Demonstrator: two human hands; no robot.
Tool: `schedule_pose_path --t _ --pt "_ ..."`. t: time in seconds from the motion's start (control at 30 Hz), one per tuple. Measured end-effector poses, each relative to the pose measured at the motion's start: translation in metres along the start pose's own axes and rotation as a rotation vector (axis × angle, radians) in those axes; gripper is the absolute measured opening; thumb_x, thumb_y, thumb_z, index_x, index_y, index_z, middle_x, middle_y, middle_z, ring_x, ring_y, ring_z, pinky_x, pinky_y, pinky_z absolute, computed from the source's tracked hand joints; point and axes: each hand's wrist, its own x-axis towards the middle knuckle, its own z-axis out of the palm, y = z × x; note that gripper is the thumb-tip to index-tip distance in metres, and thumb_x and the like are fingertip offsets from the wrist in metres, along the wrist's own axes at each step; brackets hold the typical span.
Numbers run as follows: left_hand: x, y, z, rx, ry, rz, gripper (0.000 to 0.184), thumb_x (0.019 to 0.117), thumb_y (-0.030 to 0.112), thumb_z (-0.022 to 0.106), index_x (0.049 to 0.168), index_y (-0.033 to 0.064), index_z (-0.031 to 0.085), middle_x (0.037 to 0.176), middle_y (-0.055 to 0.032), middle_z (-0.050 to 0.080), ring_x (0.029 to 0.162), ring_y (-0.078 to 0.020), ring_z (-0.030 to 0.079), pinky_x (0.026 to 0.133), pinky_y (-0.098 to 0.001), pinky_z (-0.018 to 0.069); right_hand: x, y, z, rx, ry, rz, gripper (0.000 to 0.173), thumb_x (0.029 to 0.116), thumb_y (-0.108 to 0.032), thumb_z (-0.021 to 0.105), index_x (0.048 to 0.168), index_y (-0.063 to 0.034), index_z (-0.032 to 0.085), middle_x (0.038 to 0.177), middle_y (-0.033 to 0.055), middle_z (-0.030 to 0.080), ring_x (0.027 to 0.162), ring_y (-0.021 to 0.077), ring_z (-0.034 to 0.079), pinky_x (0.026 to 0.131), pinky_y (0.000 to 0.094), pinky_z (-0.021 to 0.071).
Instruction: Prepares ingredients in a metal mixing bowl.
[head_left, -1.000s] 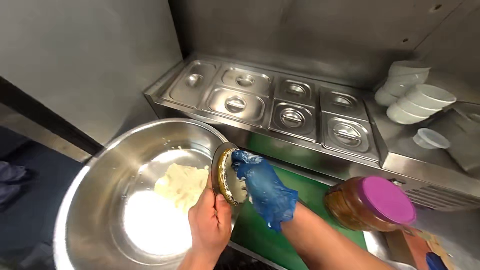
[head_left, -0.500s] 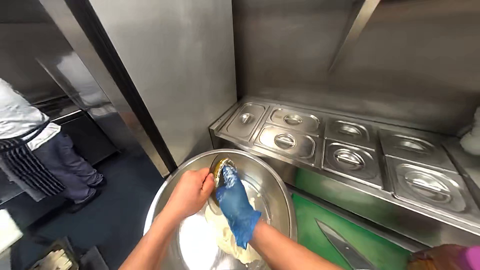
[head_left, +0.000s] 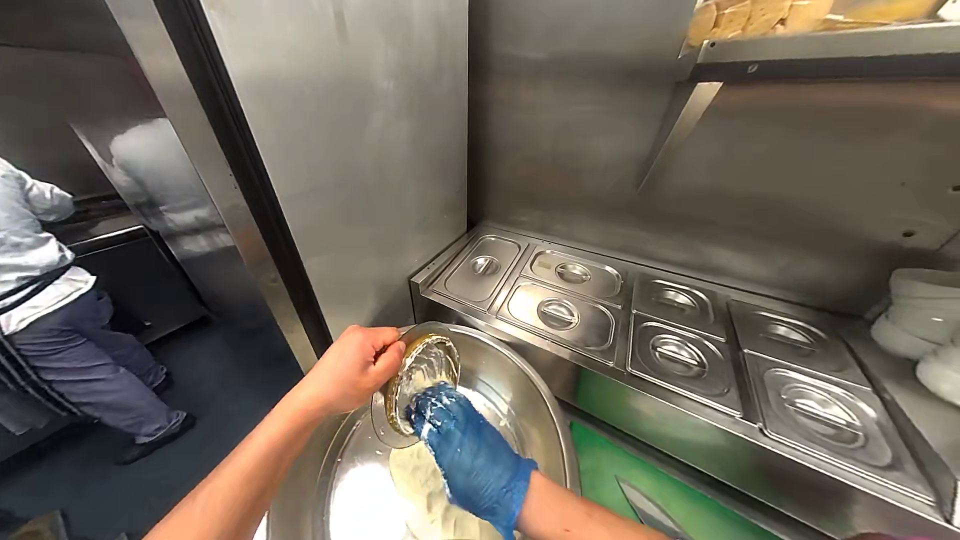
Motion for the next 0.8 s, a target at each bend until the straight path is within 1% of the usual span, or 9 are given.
schedule_pose_path --t 0.1,0.27,0.33,0.47,0.53,0.63,0.7,0.73,0.8 --pt "0.0 0.008 -0.001 0.091 0.015 0.066 0.031 0.0965 0.025 0.05 0.068 0.0168 0.057 0.054 0.0091 0.046 0.049 -0.0003 0.046 0.046 -0.0219 0.0375 0.006 0.023 -0.02 0.008 0.053 0.021 0.062 0.0648 0.008 0.07 0.127 0.0015 0.066 0.133 0.0217 0.065 0.132 0.0377 0.058 0.112 0.0524 0.0465" --pt "0.007 0.023 0.012 0.148 0.087 0.213 0.029 0.0958 0.022 0.05 0.068 0.0147 0.057 0.054 0.0085 0.044 0.048 -0.0003 0.044 0.044 -0.0206 0.036 0.033 0.033 -0.025 0.01 0.122 0.036 0.055 0.0621 0.006 0.071 0.117 -0.0002 0.07 0.124 0.021 0.069 0.122 0.0362 0.064 0.104 0.0479 0.0533" --pt "0.011 0.026 0.011 0.164 0.148 0.237 0.026 0.0946 0.02 0.051 0.071 0.0144 0.06 0.055 0.0091 0.045 0.048 0.0006 0.044 0.044 -0.0191 0.0359 0.028 0.04 -0.016 -0.011 0.066 0.012 0.063 0.0597 0.006 0.073 0.122 0.0009 0.069 0.125 0.0226 0.068 0.121 0.038 0.064 0.104 0.0491 0.0527" --pt "0.008 0.025 0.023 0.277 0.135 0.29 0.021 0.093 0.02 0.054 0.087 0.0112 0.072 0.061 0.0064 0.057 0.052 -0.0033 0.053 0.048 -0.0239 0.0466 0.007 0.041 -0.009 -0.01 -0.15 -0.032 0.062 0.0623 0.004 0.075 0.124 0.0004 0.069 0.127 0.0213 0.068 0.126 0.0398 0.062 0.111 0.0524 0.0468" --pt "0.004 0.023 0.033 0.338 0.123 0.334 0.02 0.0921 0.018 0.057 0.077 0.01 0.067 0.064 0.0018 0.061 0.054 -0.0091 0.059 0.049 -0.0305 0.0507 -0.001 0.037 -0.016 0.044 -0.335 0.002 0.063 0.0651 0.004 0.075 0.128 -0.0024 0.068 0.134 0.0192 0.065 0.134 0.0385 0.056 0.117 0.052 0.0407" --pt "-0.004 0.015 0.039 0.397 0.133 0.357 0.026 0.0922 0.016 0.057 0.067 0.0101 0.06 0.075 -0.0026 0.069 0.057 -0.0124 0.063 0.05 -0.033 0.0521 -0.015 0.041 -0.02 0.162 -0.465 0.04 0.046 0.0749 0.0 0.069 0.12 -0.0043 0.071 0.126 0.0166 0.068 0.126 0.0344 0.061 0.109 0.0489 0.0476" --pt "-0.009 0.008 0.033 0.384 0.184 0.31 0.022 0.091 0.016 0.056 0.073 0.0086 0.065 0.071 -0.0013 0.067 0.056 -0.0115 0.062 0.05 -0.0323 0.0524 -0.028 0.044 -0.016 0.292 -0.512 0.168 0.033 0.0887 -0.009 0.06 0.118 -0.0045 0.073 0.123 0.0151 0.07 0.121 0.0296 0.064 0.106 0.0441 0.0499" --pt "-0.011 0.004 0.029 0.373 0.206 0.281 0.021 0.0909 0.017 0.055 0.08 0.008 0.07 0.068 0.0002 0.065 0.054 -0.0101 0.06 0.05 -0.0308 0.0519 -0.031 0.044 -0.014 0.388 -0.498 0.311 0.029 0.0971 -0.019 0.058 0.115 -0.0046 0.075 0.12 0.0134 0.072 0.118 0.0247 0.065 0.105 0.0406 0.0507" --pt "-0.015 -0.001 0.024 0.352 0.219 0.226 0.025 0.0913 0.018 0.053 0.094 0.0082 0.075 0.065 0.0032 0.062 0.054 -0.0063 0.057 0.05 -0.0267 0.0502 -0.026 0.039 -0.009 0.551 -0.391 0.698 0.043 0.1018 -0.043 0.058 0.094 -0.005 0.077 0.094 0.0078 0.073 0.091 0.0169 0.069 0.086 0.0384 0.0547"
